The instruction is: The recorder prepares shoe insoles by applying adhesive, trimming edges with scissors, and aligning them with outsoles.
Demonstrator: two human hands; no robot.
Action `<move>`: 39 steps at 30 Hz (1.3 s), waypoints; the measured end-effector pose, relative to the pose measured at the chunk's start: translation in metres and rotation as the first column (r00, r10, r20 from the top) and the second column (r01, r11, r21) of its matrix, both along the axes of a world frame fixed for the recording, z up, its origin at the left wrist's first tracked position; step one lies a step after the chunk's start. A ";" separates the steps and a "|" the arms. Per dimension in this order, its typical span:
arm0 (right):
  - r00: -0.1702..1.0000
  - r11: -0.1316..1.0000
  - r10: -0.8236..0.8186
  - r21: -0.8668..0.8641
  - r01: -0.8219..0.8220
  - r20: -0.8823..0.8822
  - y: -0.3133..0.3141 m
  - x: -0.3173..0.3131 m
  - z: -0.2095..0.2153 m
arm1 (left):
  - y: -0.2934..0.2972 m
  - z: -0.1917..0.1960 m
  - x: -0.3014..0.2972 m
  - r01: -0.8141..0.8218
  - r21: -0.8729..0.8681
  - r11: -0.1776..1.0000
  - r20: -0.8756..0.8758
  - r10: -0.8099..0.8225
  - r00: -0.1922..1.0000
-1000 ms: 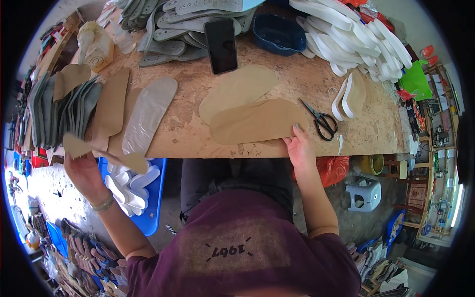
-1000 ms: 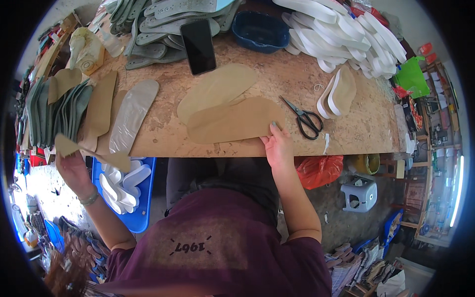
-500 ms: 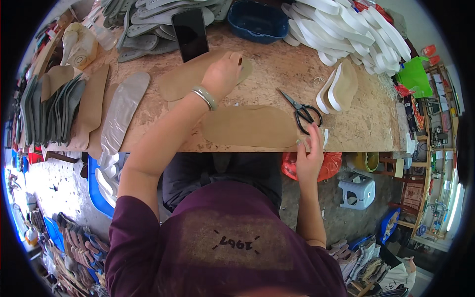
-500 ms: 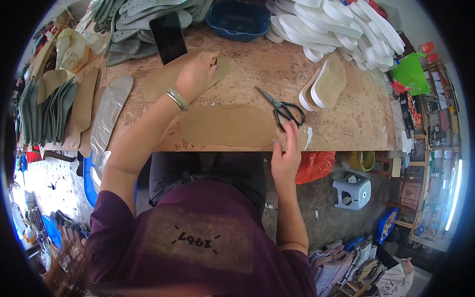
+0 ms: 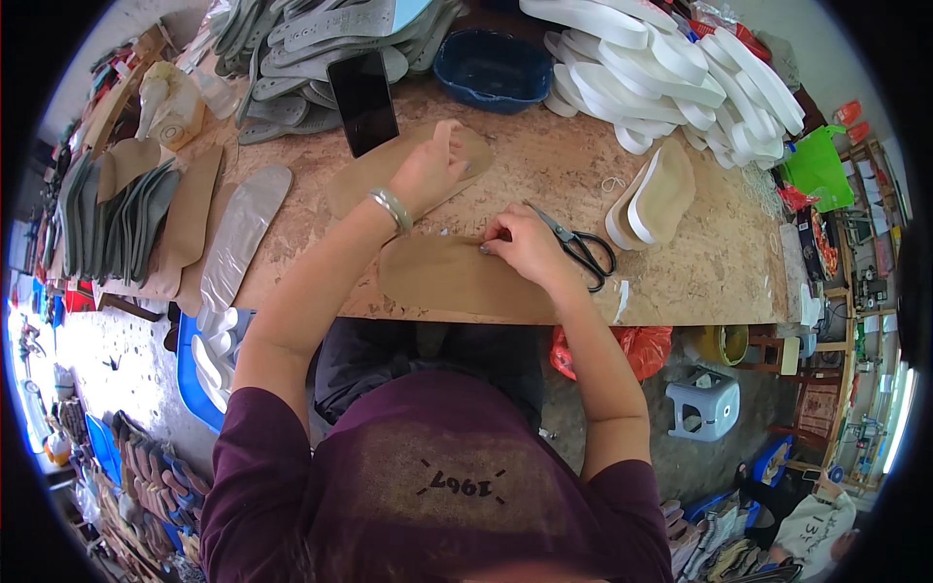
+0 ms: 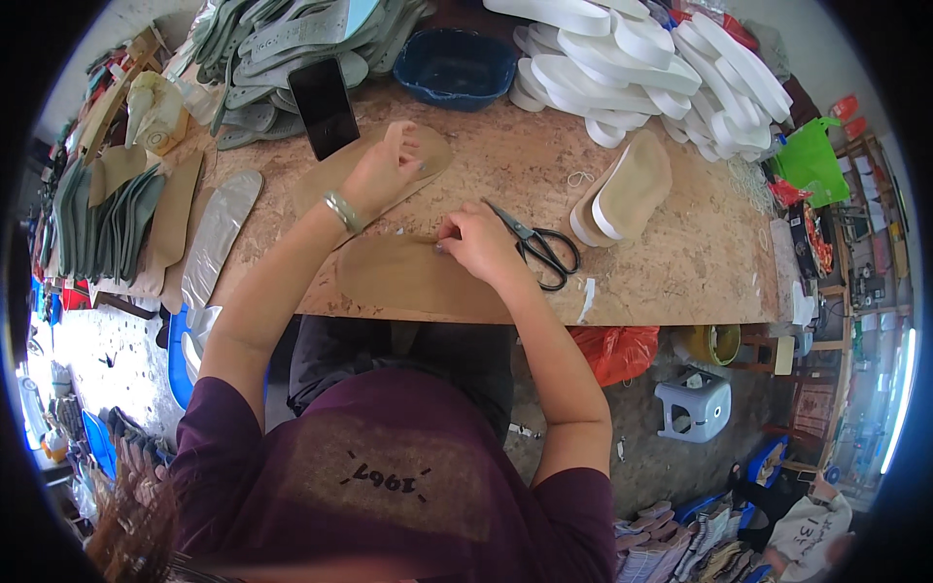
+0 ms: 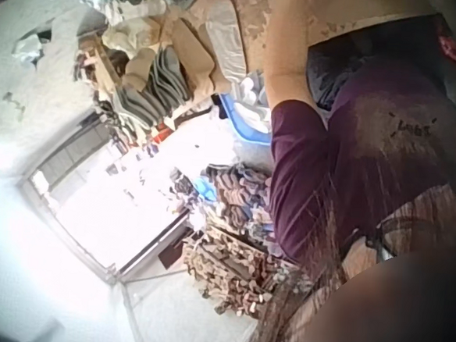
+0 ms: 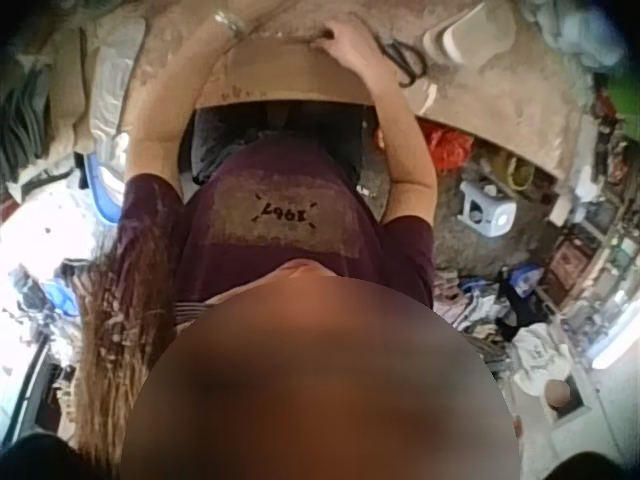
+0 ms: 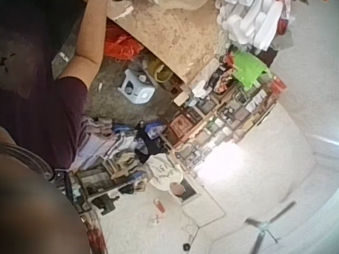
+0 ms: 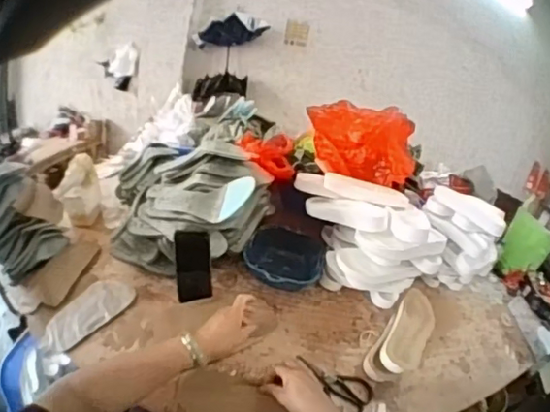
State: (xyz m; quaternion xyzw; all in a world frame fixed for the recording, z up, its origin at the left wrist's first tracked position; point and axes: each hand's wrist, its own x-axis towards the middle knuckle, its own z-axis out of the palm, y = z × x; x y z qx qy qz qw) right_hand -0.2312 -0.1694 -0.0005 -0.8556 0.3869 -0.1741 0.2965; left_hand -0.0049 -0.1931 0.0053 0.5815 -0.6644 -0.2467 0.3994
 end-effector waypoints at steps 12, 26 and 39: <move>0.986 0.955 -0.076 0.295 0.030 0.146 0.005 0.001 0.004 | 0.170 -0.003 -0.063 0.510 0.116 0.852 0.639 -0.458 0.619; 0.920 0.978 -0.164 -0.065 0.199 0.355 -0.020 -0.039 0.066 | 0.165 0.007 -0.063 0.478 0.058 0.876 0.526 -0.434 0.732; 0.345 0.011 -0.935 -0.967 0.253 0.080 -0.275 -0.327 0.203 | 0.142 0.012 -0.080 0.313 0.125 0.942 0.695 -0.308 0.650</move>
